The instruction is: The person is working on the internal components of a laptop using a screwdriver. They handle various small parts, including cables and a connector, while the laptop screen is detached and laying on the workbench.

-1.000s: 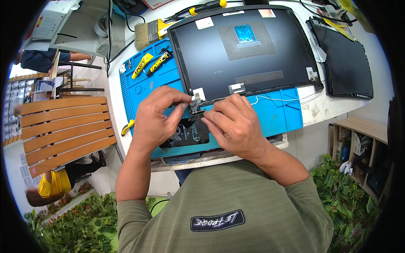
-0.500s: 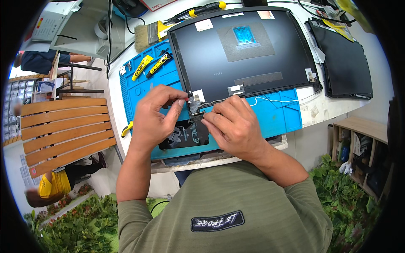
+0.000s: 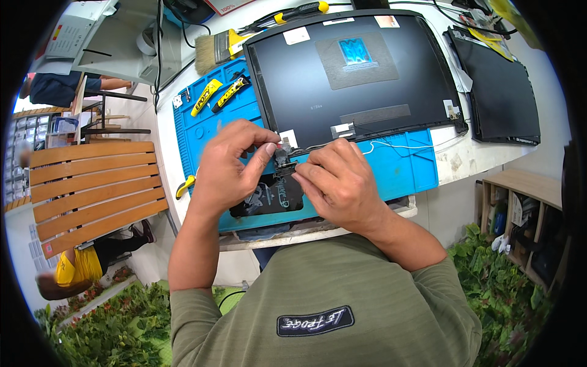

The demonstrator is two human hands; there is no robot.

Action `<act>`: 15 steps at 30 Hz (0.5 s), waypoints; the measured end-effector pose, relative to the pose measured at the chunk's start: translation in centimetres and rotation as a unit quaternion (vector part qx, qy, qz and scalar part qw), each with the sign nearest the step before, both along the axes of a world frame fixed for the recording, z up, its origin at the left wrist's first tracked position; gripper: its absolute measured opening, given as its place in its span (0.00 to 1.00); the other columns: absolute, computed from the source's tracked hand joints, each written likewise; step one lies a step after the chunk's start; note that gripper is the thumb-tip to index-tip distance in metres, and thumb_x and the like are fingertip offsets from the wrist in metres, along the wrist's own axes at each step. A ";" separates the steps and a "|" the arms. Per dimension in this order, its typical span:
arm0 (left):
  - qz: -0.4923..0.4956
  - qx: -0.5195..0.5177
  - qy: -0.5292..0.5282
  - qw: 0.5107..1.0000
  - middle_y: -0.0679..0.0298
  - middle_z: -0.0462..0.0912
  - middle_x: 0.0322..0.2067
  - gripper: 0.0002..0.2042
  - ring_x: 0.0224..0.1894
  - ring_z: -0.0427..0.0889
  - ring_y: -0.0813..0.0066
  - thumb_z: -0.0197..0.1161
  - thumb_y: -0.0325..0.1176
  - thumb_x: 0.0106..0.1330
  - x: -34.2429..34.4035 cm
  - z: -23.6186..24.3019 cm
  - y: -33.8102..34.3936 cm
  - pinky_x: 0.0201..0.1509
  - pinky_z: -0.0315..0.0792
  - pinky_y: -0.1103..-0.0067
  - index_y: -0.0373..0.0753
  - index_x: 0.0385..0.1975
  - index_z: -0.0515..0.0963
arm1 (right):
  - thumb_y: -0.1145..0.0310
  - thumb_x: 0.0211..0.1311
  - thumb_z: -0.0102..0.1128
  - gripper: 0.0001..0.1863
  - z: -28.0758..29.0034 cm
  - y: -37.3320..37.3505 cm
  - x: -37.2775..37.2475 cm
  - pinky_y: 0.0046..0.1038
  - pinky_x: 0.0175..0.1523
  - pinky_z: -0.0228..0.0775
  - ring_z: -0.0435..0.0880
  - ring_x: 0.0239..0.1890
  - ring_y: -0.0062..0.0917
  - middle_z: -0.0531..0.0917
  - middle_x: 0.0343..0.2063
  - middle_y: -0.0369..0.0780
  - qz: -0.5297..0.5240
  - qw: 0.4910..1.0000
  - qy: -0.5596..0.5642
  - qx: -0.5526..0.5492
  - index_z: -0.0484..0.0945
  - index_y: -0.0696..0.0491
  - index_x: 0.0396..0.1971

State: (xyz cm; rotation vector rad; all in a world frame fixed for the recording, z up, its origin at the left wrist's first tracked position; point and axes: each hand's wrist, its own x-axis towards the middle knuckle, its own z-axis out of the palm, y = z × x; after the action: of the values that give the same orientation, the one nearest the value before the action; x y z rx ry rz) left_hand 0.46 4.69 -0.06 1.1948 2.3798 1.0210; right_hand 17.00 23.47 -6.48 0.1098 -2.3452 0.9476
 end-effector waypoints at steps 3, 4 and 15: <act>-0.011 -0.023 0.024 0.999 0.59 0.92 0.42 0.06 0.42 0.89 0.70 0.76 0.24 0.80 -0.2 -0.3 -0.1 0.47 0.82 0.74 0.33 0.50 0.94 | 0.75 0.61 0.88 0.12 0.0 0.1 0.1 0.39 0.51 0.76 0.85 0.45 0.33 0.89 0.40 0.37 0.001 1.000 -0.001 0.000 0.94 0.55 0.43; -0.003 -0.017 0.021 1.000 0.59 0.92 0.42 0.06 0.42 0.89 0.70 0.76 0.24 0.80 -0.3 -0.3 -0.1 0.47 0.82 0.74 0.33 0.50 0.94 | 0.75 0.61 0.88 0.12 -0.1 0.1 0.1 0.39 0.51 0.76 0.85 0.45 0.33 0.89 0.40 0.37 0.000 1.000 -0.003 0.000 0.94 0.55 0.43; 0.019 0.006 0.004 1.000 0.59 0.92 0.41 0.05 0.42 0.90 0.69 0.76 0.24 0.79 0.1 -0.2 -1.0 0.50 0.82 0.73 0.32 0.49 0.94 | 0.72 0.65 0.85 0.09 -0.1 0.0 0.0 0.40 0.53 0.74 0.84 0.47 0.35 0.88 0.41 0.39 0.004 1.000 0.005 0.004 0.93 0.56 0.41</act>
State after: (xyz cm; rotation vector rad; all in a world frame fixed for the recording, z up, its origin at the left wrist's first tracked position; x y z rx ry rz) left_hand 0.57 3.73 -0.24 1.1626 2.4146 1.0448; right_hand 16.99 23.50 -6.56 0.1276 -2.3414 0.9389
